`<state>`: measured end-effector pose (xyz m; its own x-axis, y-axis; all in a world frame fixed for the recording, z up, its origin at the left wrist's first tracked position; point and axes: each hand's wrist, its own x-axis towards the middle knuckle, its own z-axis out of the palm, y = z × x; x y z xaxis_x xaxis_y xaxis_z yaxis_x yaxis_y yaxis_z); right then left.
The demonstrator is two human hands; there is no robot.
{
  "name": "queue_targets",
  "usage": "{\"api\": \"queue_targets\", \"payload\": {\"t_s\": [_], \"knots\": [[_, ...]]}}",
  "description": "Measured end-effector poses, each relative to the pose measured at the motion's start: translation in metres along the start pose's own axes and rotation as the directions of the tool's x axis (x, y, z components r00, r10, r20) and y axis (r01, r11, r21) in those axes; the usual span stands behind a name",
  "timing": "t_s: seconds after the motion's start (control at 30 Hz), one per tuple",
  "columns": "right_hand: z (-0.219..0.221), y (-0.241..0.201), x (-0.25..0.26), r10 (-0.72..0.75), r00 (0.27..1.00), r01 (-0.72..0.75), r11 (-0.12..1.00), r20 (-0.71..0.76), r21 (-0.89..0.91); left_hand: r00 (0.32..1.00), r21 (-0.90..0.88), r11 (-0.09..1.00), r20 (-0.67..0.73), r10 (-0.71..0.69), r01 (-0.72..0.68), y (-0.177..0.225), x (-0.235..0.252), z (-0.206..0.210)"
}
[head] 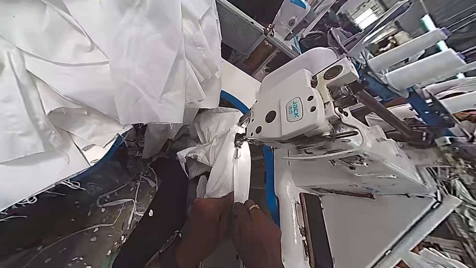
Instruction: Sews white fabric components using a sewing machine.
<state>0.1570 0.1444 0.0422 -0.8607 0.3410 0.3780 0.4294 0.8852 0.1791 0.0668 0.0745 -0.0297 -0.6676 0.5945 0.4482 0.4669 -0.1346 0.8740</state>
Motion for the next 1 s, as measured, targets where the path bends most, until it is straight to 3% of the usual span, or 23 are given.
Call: {"api": "queue_targets", "payload": {"t_s": [0.23,0.33,0.4,0.43,0.47,0.5,0.53,0.57,0.6,0.63,0.67,0.73,0.83,0.9,1.0], "knots": [[0.038,0.002,0.016,0.104,0.97,-0.106,0.994,-0.221,0.0,0.999,0.029,0.999,-0.003,-0.042,0.042,-0.014,0.038,0.012],[0.038,0.006,0.002,0.215,0.958,-0.213,0.976,-0.188,0.03,0.995,0.12,0.991,0.082,-0.06,0.05,-0.002,0.029,-0.011],[0.036,0.015,-0.006,0.306,0.952,-0.306,0.95,-0.002,0.066,0.993,0.16,0.987,0.113,-0.019,0.0,0.005,0.01,-0.024],[0.033,0.02,-0.009,0.356,0.913,-0.376,0.924,0.199,0.072,0.991,0.166,0.986,0.133,-0.008,-0.014,0.009,0.001,-0.029],[0.029,0.028,-0.007,0.398,0.782,-0.482,0.874,0.479,0.061,0.987,0.161,0.987,0.161,-0.005,-0.022,0.012,-0.006,-0.033],[0.028,0.042,-0.003,0.375,0.589,-0.581,0.812,0.716,0.053,0.982,0.15,0.988,0.19,-0.011,-0.018,0.014,-0.011,-0.037],[0.031,0.057,-0.008,0.306,0.534,-0.64,0.755,0.788,0.141,0.974,0.132,0.991,0.224,-0.03,0.0,0.016,-0.012,-0.04],[0.026,0.064,-0.017,0.247,0.633,-0.614,0.737,0.734,0.282,0.966,0.113,0.993,0.253,-0.05,0.022,0.016,-0.01,-0.042],[0.015,0.062,-0.025,0.192,0.814,-0.468,0.775,0.548,0.424,0.965,0.097,0.995,0.257,-0.061,0.037,0.014,-0.007,-0.04],[0.006,0.052,-0.028,0.144,0.927,-0.308,0.82,0.347,0.483,0.971,0.092,0.995,0.232,-0.059,0.038,0.011,-0.004,-0.035],[-0.008,0.033,-0.029,0.118,0.966,-0.219,0.848,0.231,0.483,0.98,0.097,0.995,0.191,-0.052,0.034,0.008,-0.006,-0.028],[-0.016,-0.001,-0.032,0.152,0.976,-0.195,0.927,0.154,0.321,0.99,0.099,0.995,0.137,-0.031,0.017,0.004,-0.005,-0.018],[-0.019,-0.003,-0.019,0.192,0.97,-0.213,0.967,0.151,0.14,0.996,0.089,0.996,0.092,0.002,-0.011,-0.001,0.013,-0.011],[-0.027,-0.002,-0.015,0.178,0.961,-0.206,0.972,0.214,0.114,0.994,0.085,0.996,0.105,-0.007,-0.002,-0.001,0.014,-0.013],[-0.017,-0.002,-0.015,0.201,0.938,-0.272,0.931,0.281,0.243,0.991,0.156,0.988,0.137,-0.002,-0.02,0.002,0.021,-0.024]]}}
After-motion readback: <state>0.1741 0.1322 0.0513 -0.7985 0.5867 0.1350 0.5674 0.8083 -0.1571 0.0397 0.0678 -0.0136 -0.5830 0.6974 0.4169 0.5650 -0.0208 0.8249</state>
